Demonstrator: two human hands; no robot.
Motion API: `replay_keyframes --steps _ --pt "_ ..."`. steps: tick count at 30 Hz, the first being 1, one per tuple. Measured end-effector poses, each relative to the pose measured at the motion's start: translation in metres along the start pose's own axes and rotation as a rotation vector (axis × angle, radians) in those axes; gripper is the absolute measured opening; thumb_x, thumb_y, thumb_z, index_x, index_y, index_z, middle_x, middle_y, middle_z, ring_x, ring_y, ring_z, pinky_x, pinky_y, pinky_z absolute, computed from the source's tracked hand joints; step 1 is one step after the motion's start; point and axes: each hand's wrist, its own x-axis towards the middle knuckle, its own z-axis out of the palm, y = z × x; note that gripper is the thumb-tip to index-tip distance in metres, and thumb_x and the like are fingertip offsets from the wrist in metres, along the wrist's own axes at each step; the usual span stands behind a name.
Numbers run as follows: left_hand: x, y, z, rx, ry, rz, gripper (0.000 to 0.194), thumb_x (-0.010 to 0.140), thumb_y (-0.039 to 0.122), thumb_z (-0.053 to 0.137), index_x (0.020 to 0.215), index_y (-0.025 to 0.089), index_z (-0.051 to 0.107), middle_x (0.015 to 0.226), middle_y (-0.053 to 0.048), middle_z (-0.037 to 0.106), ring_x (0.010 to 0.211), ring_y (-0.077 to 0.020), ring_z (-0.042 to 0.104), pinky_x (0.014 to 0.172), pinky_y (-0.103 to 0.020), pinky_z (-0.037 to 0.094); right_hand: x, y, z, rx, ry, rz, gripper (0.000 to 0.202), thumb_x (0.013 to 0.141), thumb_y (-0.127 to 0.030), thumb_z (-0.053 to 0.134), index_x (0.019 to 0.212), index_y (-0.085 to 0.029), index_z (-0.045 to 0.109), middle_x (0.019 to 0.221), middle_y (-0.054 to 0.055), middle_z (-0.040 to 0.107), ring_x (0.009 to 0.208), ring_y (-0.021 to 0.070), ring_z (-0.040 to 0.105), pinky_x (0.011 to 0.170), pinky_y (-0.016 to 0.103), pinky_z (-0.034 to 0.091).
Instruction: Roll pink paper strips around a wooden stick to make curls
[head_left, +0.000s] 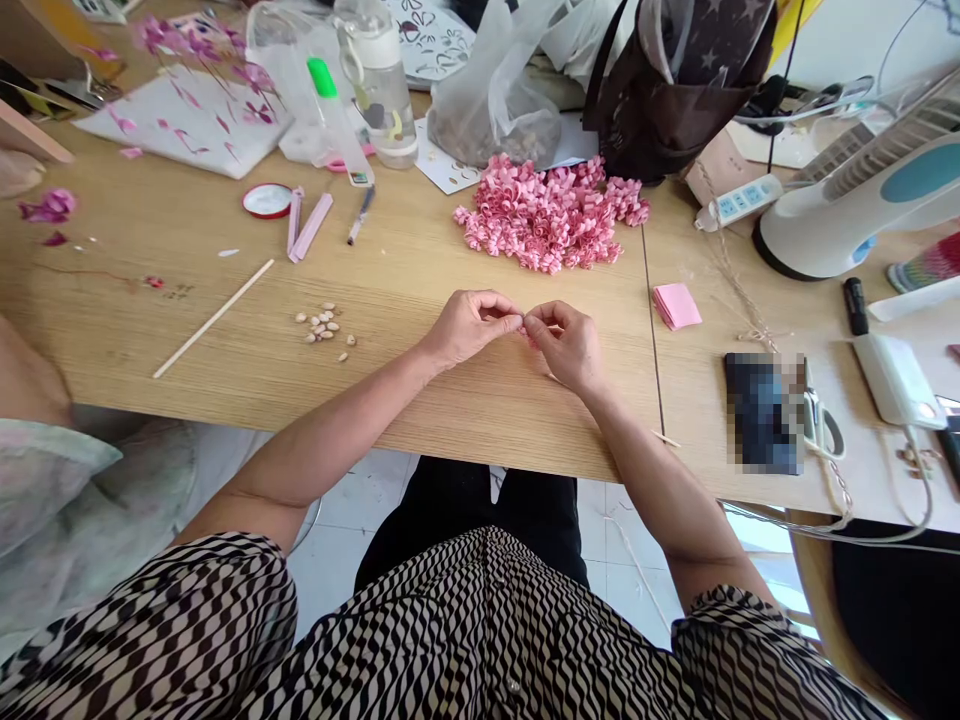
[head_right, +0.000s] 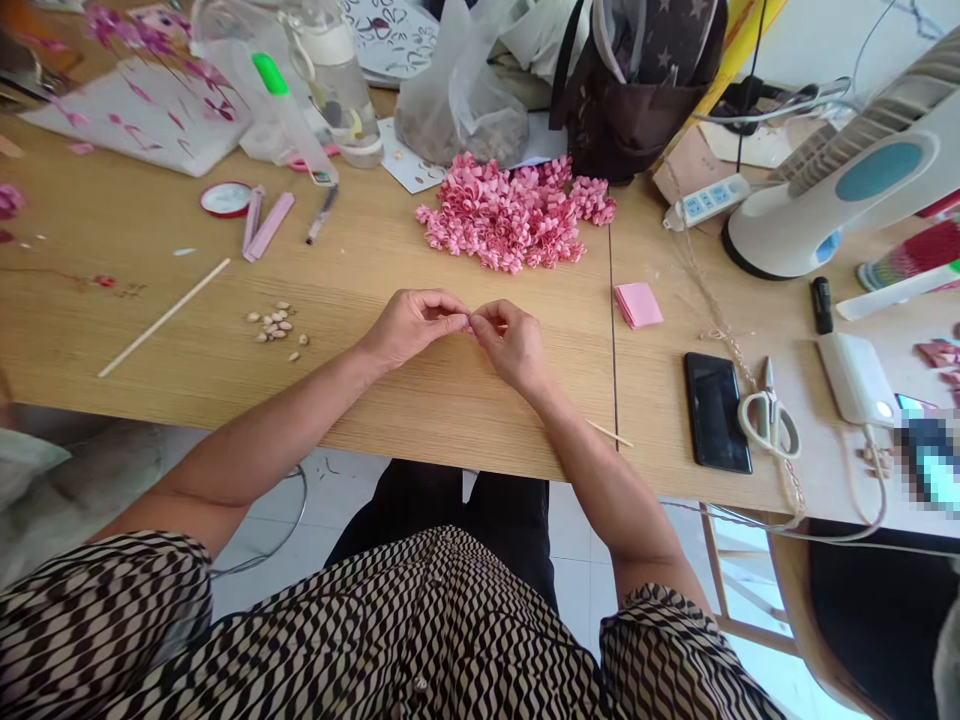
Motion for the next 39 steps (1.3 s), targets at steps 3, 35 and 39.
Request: replay_keyframes --steps 3,35,39 --pt "0.0009 -0.0023 -0.0007 0.020 0.000 -0.011 0.025 0.073 0.035 0.073 0.082 0.011 0.073 0.083 -0.006 0.073 0.078 -0.0152 0.066 0.076 -0.028 0.052 0.0000 0.0007 0.0013 0.008 -0.013 0.003 0.013 0.082 -0.029 0.061 0.074 -0.019 0.060 0.070 0.000 0.064 0.064 0.0106 0.056 0.063 0.026 0.047" --pt "0.0014 -0.0051 -0.0012 0.124 -0.034 0.138 0.012 0.081 0.025 0.064 0.077 0.013 0.066 0.081 -0.003 0.066 0.074 -0.0113 0.065 0.070 -0.023 0.052 -0.0010 -0.0008 -0.0016 -0.105 -0.018 -0.020 0.015 0.082 -0.032 0.062 0.077 -0.019 0.064 0.076 0.002 0.068 0.072 0.0136 0.062 0.072 0.030 0.051" --pt "0.0048 -0.0040 -0.0062 0.308 0.123 0.243 0.009 0.084 0.021 0.061 0.082 0.015 0.067 0.083 -0.003 0.066 0.074 -0.0099 0.062 0.068 -0.022 0.050 0.0020 0.0000 -0.0019 -0.111 0.027 -0.016 0.015 0.082 -0.032 0.060 0.075 -0.019 0.064 0.076 0.001 0.068 0.070 0.0131 0.060 0.070 0.030 0.049"
